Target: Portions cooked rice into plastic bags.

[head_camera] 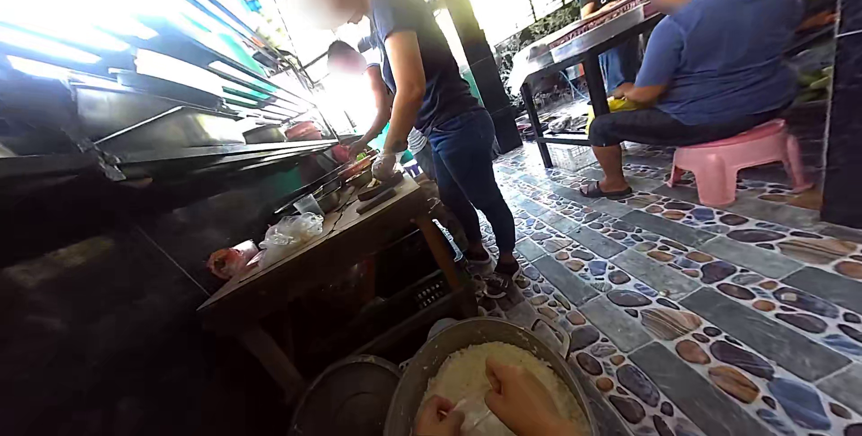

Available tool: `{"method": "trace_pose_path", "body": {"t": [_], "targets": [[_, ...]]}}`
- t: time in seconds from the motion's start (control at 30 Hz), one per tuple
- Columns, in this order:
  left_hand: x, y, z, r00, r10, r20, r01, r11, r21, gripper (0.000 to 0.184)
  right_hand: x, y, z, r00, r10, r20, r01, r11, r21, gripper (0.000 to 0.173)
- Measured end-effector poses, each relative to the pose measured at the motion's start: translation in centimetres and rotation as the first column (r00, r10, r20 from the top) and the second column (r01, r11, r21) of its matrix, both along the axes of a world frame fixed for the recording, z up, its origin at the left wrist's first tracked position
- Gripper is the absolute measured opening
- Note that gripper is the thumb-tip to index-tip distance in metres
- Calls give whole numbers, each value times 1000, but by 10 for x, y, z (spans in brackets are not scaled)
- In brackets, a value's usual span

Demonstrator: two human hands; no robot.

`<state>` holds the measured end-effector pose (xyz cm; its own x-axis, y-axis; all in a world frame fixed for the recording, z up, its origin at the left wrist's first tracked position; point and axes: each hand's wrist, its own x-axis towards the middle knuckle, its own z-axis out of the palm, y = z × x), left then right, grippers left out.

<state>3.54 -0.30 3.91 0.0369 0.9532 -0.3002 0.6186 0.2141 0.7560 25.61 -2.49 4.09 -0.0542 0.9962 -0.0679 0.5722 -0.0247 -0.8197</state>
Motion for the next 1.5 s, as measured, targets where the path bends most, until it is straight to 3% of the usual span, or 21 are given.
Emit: {"method": "trace_pose_path", "body": {"t": [0.07, 0.13, 0.27, 0.37, 0.43, 0.5, 0.53, 0.57, 0.63, 0.67, 0.73, 0.8, 0.9, 0.93, 1.0, 1.1, 1.13, 1.2, 1.27, 1.4, 1.5], "targets": [[7, 0, 18, 999, -28, 47, 25, 999, 47, 36, -3, -8, 16, 995, -5, -100, 11, 998, 67, 29], [8, 0, 22, 997, -18, 71, 13, 997, 72, 35, 3, -4, 18, 996, 11, -93, -14, 999, -36, 43], [1, 2, 7, 1000, -13, 27, 13, 1000, -9, 30, 24, 4, 4, 995, 60, -76, -66, 995, -78, 31], [6, -2, 5, 961, -32, 274, 19, 999, 48, 19, 19, -6, 3, 941, 248, -229, -233, 968, 89, 27], [13, -8, 9, 883, -83, 461, 20, 990, 139, 14, 5, -10, -2, 884, 380, -271, -350, 924, 155, 40], [18, -9, 11, 835, -153, 529, 1, 961, 275, 16, -3, -7, -5, 942, 293, -164, -263, 948, 179, 40], [20, -9, 9, 846, -195, 497, 5, 934, 357, 24, -2, -6, 0, 971, 200, -132, -170, 963, 211, 32], [21, -9, 4, 878, -240, 414, 48, 905, 423, 46, 1, -6, 7, 981, 137, -137, -101, 965, 243, 27], [22, -10, -10, 936, -308, 168, 222, 890, 398, 106, 4, -5, 16, 973, 101, -209, -33, 951, 307, 29], [24, -13, -19, 940, -327, 94, 277, 896, 346, 111, 1, -7, 19, 955, 125, -269, -24, 936, 351, 31], [24, -13, -39, 937, -335, 101, 292, 907, 303, 78, -3, -11, 25, 920, 182, -348, -33, 919, 393, 30], [18, -9, -40, 927, -282, 249, 210, 937, 279, 38, 3, -3, 27, 893, 161, -420, 7, 929, 370, 52], [6, -9, -26, 836, -113, 537, -32, 967, 253, 27, 16, 23, 16, 836, 119, -536, 22, 968, 249, 101], [6, -11, -18, 765, -66, 641, -125, 961, 248, 27, 10, 26, 10, 829, 172, -532, -61, 974, 218, 104], [9, -17, -1, 617, -1, 787, -277, 936, 218, 30, -17, 18, 2, 757, 294, -584, -235, 956, 177, 89], [-3, -24, 11, 596, -42, 802, -273, 928, 252, 104, -36, 6, 1, 582, 292, -759, -263, 951, 164, 56], [-8, -25, 13, 628, -87, 773, -233, 927, 294, 100, -37, 5, 4, 537, 256, -804, -213, 963, 164, 46], [-7, -27, 20, 668, -114, 735, -200, 924, 325, 41, -35, 3, 9, 463, 201, -863, -129, 979, 158, 36], [-5, -29, 17, 722, -154, 674, -152, 916, 372, 13, -34, -4, 13, 453, 166, -876, -92, 986, 140, 35], [3, -30, 9, 852, -184, 491, -142, 820, 554, 16, -40, -17, 26, 621, 45, -782, 125, 980, 156, 18], [8, -32, 9, 802, -270, 533, -139, 784, 606, 14, -32, -20, 22, 715, 106, -691, 143, 945, 293, 14]]}}
